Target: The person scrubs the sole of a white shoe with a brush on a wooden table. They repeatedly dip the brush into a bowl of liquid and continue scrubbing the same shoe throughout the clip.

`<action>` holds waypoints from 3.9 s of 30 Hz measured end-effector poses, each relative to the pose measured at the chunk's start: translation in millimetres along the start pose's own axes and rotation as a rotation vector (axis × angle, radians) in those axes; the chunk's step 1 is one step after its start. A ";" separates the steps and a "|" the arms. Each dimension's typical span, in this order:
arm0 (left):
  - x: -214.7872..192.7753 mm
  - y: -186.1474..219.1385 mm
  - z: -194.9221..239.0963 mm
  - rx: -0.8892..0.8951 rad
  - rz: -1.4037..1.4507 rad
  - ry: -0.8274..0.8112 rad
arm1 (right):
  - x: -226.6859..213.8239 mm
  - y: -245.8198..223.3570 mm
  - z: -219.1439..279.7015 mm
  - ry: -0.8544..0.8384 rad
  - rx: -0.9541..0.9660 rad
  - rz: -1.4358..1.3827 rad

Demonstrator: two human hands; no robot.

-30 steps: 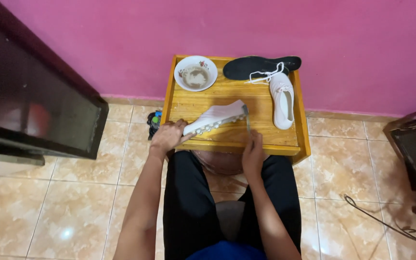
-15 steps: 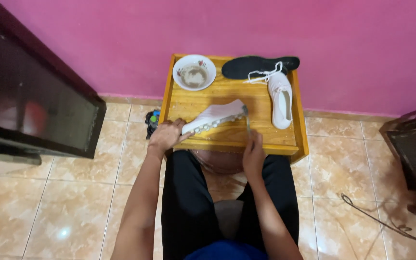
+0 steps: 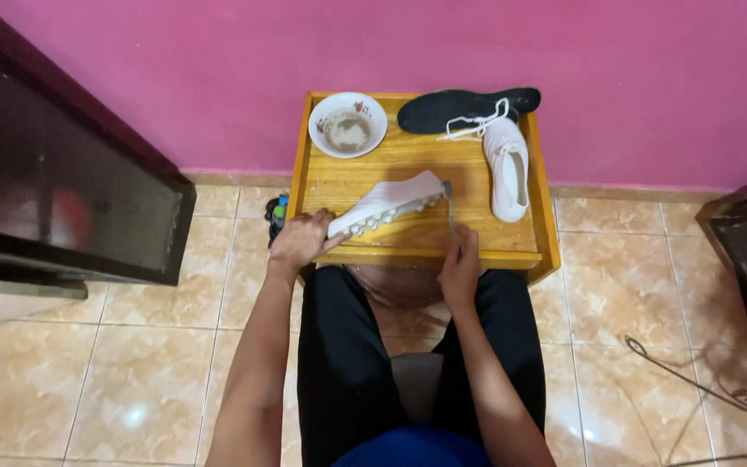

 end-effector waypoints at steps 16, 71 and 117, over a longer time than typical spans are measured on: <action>5.5 1.0 3.8 -0.009 0.007 -0.004 | 4.9 -37.3 26.4 0.077 0.094 -0.197; -0.6 1.6 1.6 -0.017 0.010 0.017 | 9.2 -82.9 33.1 -0.056 -0.138 0.221; 12.4 -4.1 2.1 -0.004 -0.016 0.000 | 72.6 -127.1 108.2 -0.218 -0.269 0.313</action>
Point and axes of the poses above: each hand's wrist, its own z-axis away from the middle knuckle, its own x-axis out of the palm, y = z × x, the point moved 1 cm from there along -z, towards the middle knuckle, and after that the axes turned 7 degrees about -x, right-handed, at the moved point
